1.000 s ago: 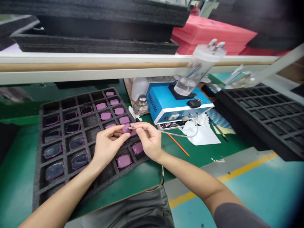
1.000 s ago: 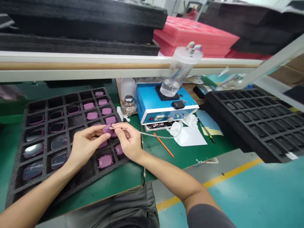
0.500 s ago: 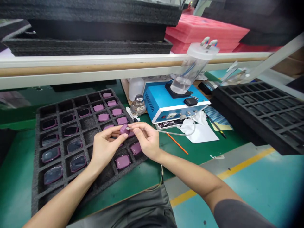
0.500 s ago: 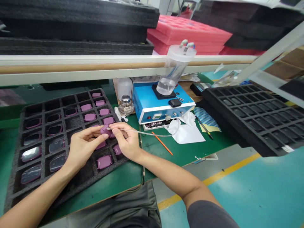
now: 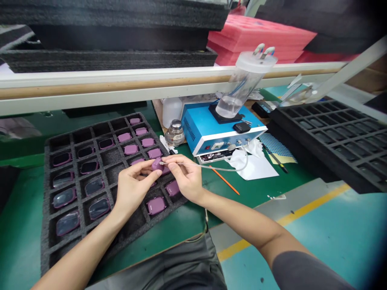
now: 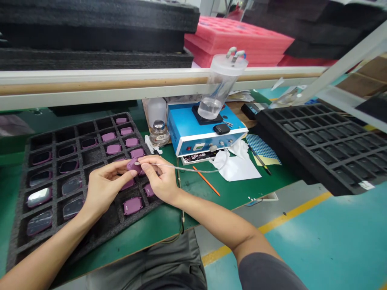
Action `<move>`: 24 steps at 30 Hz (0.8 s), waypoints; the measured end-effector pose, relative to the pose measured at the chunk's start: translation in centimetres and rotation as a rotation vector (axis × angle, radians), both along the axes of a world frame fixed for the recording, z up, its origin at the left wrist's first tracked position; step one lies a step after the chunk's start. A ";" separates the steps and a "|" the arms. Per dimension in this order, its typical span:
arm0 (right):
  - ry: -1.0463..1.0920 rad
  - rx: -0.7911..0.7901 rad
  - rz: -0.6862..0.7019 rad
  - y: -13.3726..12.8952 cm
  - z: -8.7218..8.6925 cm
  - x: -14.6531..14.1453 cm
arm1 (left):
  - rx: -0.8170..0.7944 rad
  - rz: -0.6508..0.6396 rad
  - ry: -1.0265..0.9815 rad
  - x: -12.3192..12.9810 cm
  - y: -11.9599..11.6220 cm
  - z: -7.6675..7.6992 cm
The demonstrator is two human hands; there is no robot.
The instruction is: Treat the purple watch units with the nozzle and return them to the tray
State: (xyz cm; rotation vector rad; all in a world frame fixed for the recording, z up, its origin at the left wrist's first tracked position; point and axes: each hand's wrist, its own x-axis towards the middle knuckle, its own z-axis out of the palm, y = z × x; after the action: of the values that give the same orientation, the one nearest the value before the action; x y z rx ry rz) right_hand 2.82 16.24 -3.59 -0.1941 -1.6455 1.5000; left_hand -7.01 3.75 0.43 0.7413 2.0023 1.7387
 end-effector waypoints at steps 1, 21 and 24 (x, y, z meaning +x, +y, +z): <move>0.000 0.002 -0.001 0.0 0.0 0.0 | 0.000 0.000 0.000 0.0 0.0 0.0; -0.149 -0.110 0.103 0.3 -0.7 0.1 | 0.028 -0.057 -0.023 -0.1 -0.4 -0.5; -0.269 -0.082 0.122 0.4 -0.3 0.4 | 0.033 -0.074 0.010 -0.1 -0.4 -0.7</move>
State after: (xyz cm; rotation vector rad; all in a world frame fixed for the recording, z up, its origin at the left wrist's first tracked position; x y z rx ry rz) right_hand 3.27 16.67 -3.86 -0.3593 -1.8358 1.6942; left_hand -7.14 3.32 -0.30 0.8264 1.9319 1.7325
